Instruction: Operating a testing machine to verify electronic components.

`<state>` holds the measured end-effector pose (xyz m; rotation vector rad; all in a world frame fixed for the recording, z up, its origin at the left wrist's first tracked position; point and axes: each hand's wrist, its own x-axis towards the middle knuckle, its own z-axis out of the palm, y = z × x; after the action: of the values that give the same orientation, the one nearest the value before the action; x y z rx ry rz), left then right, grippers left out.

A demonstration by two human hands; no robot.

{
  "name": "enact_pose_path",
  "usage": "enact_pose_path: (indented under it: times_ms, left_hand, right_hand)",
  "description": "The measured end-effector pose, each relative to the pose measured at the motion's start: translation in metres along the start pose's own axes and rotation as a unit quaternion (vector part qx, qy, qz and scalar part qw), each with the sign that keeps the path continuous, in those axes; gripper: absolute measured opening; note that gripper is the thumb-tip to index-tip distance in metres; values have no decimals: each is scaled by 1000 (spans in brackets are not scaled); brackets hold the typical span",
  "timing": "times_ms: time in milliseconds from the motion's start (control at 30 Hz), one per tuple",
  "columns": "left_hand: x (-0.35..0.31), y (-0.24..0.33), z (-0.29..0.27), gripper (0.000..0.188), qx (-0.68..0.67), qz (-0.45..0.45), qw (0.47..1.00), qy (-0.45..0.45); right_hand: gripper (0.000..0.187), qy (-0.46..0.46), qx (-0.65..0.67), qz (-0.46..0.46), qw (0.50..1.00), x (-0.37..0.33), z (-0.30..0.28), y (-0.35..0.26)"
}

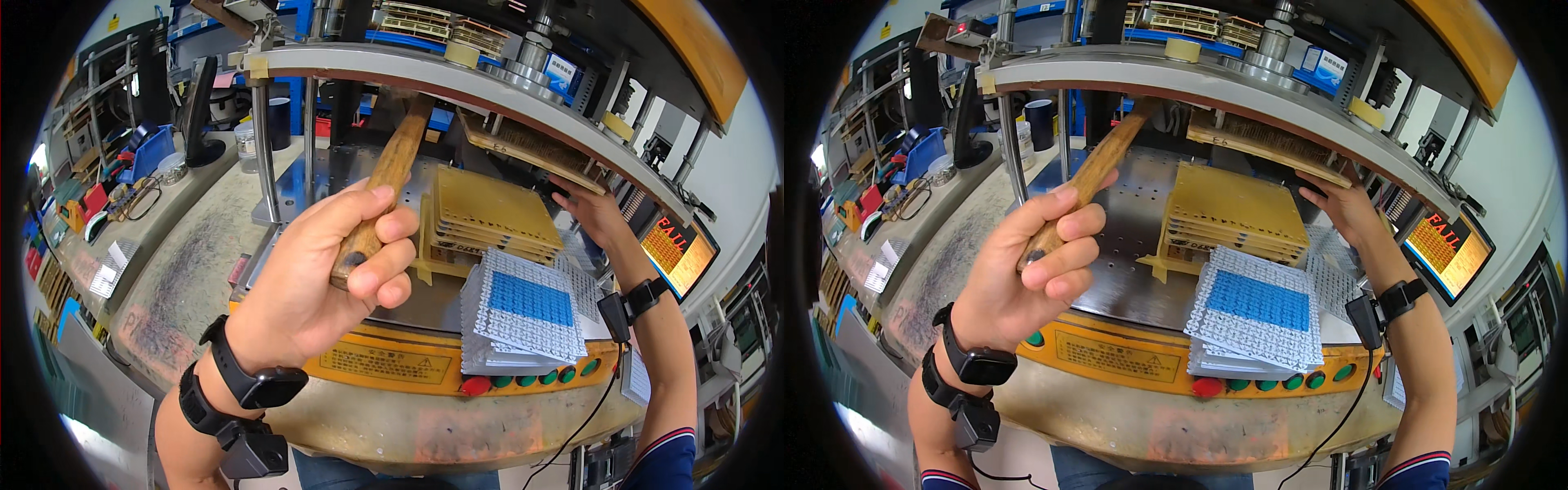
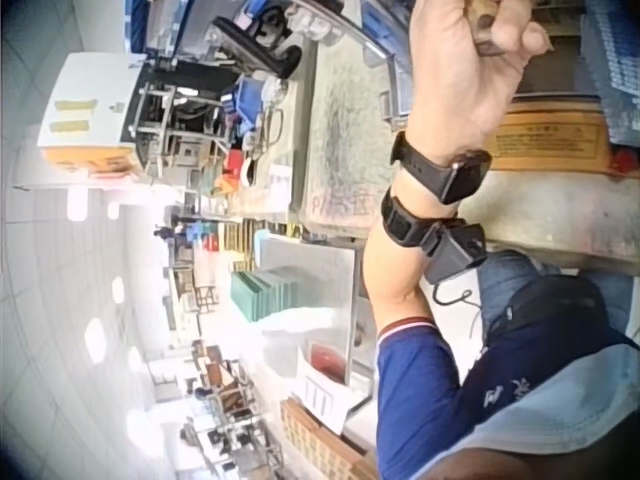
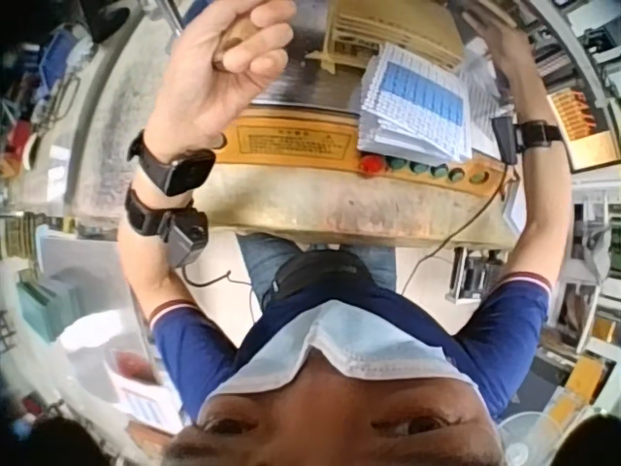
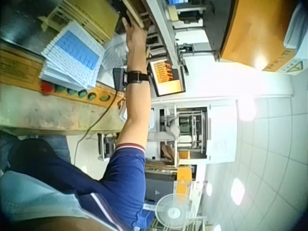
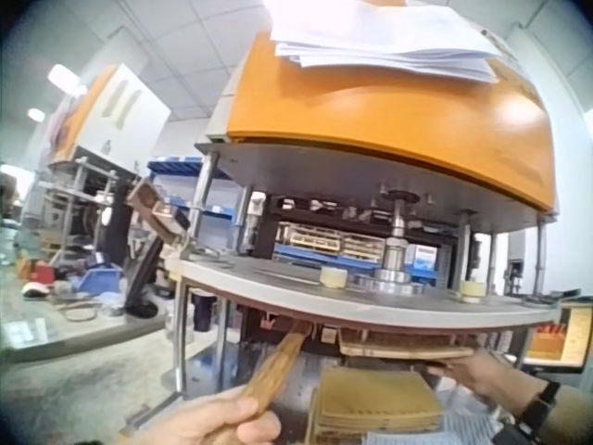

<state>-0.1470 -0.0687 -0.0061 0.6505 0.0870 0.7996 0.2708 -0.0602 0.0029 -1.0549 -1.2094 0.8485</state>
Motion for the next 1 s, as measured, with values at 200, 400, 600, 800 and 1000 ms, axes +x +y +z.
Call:
enact_pose_path:
  times_ms: [200,400,600,800,1000]
  left_hand:
    - [-2,6,1,36,25,6,1000,7]
    - [5,9,2,37,18,3,1000,25]
    - [-6,21,-12,41,-42,0,999,-23]
    - [-6,18,0,42,2,-35,999,1]
    - [-39,14,8,50,-47,-47,998,4]
  right_hand:
    - [56,10,-14,-3,1000,-3,1,-4]
    - [58,14,-7,0,1000,-3,8,-5]
    - [54,15,-41,-4,999,-5,4,-8]
    - [55,-1,-31,7,999,-3,5,-6]
    - [44,56,-142,6,988,-30,7,-29]
